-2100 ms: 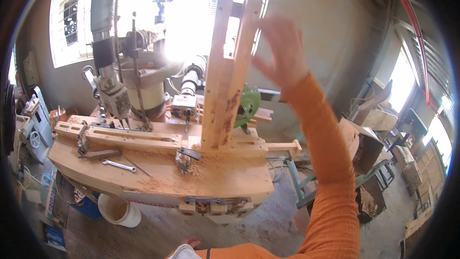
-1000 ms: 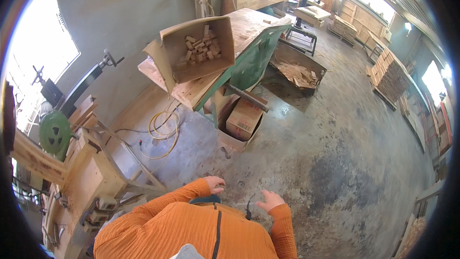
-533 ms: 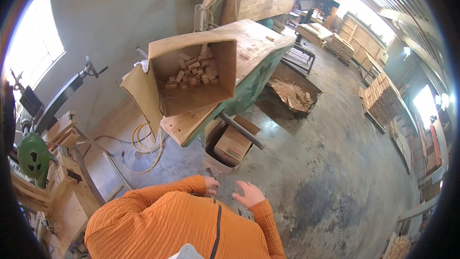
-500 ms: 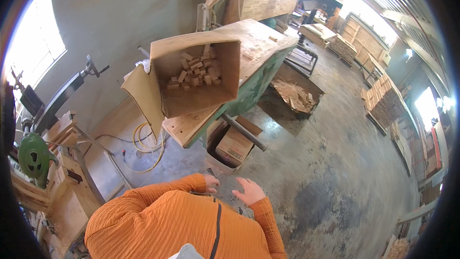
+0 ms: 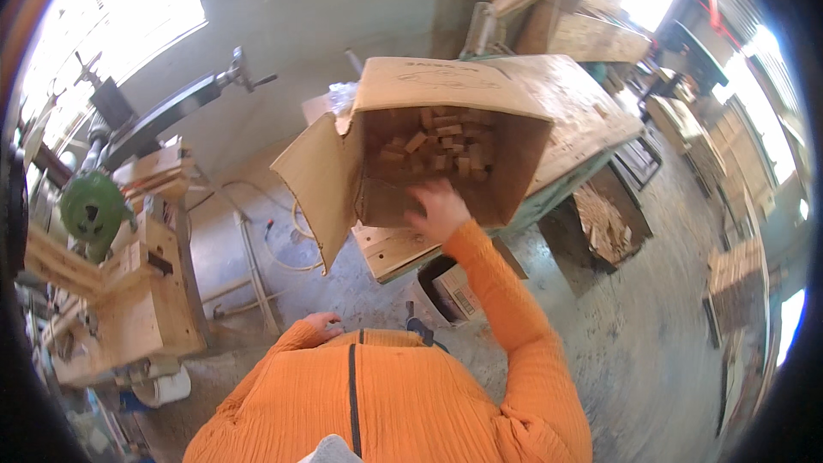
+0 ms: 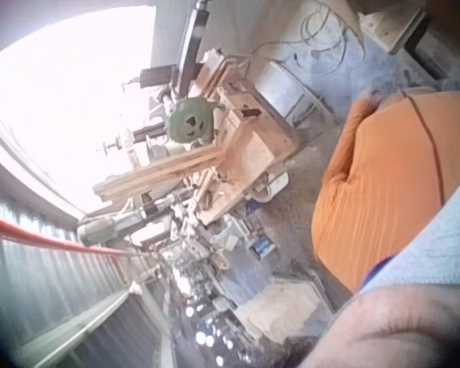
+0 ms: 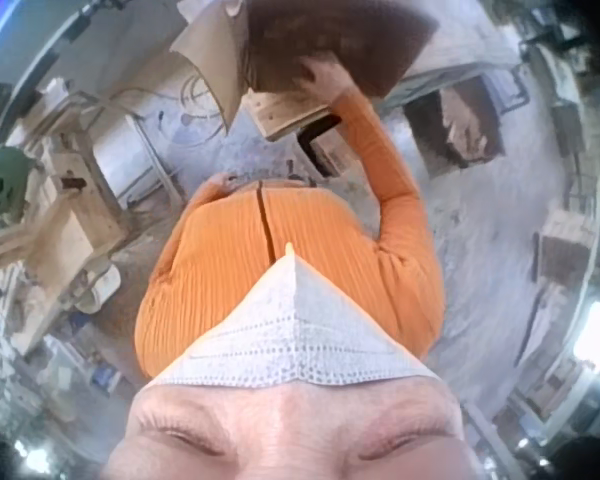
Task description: The person repeatedly picks small wooden blocks from a cardboard box, joins them together by hand, and places the assembled pieces into a vertical slot on a nearby machine. The person continues this cycle of picking, joining, and inserting throughout the clip.
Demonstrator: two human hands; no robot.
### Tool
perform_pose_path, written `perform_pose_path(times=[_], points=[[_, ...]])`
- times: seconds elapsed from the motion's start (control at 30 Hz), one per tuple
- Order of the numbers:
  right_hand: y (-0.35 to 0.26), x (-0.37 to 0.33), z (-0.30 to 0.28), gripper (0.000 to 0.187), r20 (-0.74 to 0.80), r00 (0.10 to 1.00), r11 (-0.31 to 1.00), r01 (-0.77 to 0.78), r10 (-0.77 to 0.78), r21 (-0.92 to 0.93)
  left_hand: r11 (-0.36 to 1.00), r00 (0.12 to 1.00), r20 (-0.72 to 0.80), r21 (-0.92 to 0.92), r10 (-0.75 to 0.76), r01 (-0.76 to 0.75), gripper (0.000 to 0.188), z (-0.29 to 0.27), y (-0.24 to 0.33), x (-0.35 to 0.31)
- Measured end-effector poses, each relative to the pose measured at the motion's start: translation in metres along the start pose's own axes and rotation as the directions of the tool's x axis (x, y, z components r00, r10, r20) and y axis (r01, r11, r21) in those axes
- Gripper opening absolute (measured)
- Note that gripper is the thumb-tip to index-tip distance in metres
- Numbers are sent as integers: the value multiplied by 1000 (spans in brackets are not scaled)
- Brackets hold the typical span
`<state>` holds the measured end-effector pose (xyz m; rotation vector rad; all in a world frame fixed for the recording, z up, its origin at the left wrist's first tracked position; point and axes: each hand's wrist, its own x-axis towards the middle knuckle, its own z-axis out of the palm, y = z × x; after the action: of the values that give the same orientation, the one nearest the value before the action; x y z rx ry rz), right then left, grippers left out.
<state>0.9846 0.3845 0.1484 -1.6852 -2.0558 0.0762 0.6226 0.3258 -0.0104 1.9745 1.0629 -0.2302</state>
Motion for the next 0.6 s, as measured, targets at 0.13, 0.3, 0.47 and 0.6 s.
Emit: perform_pose_path(times=[0.13,0.3,0.47,0.6], points=[[47,96,14,48,-5,995,985,97,-98,-141,954,956,-136,-190,-262,234,46,21,-4,-29],[71,155,32,56,199,970,981,163,-140,-107,796,875,-175,-522,-452,307,50,64,9,-45],[81,165,60,47,375,927,987,61,1,-152,827,864,-198,-448,-462,339,48,84,31,-33],[109,159,70,43,163,985,975,87,-54,-205,900,899,-219,-312,-380,304,46,79,60,-8]])
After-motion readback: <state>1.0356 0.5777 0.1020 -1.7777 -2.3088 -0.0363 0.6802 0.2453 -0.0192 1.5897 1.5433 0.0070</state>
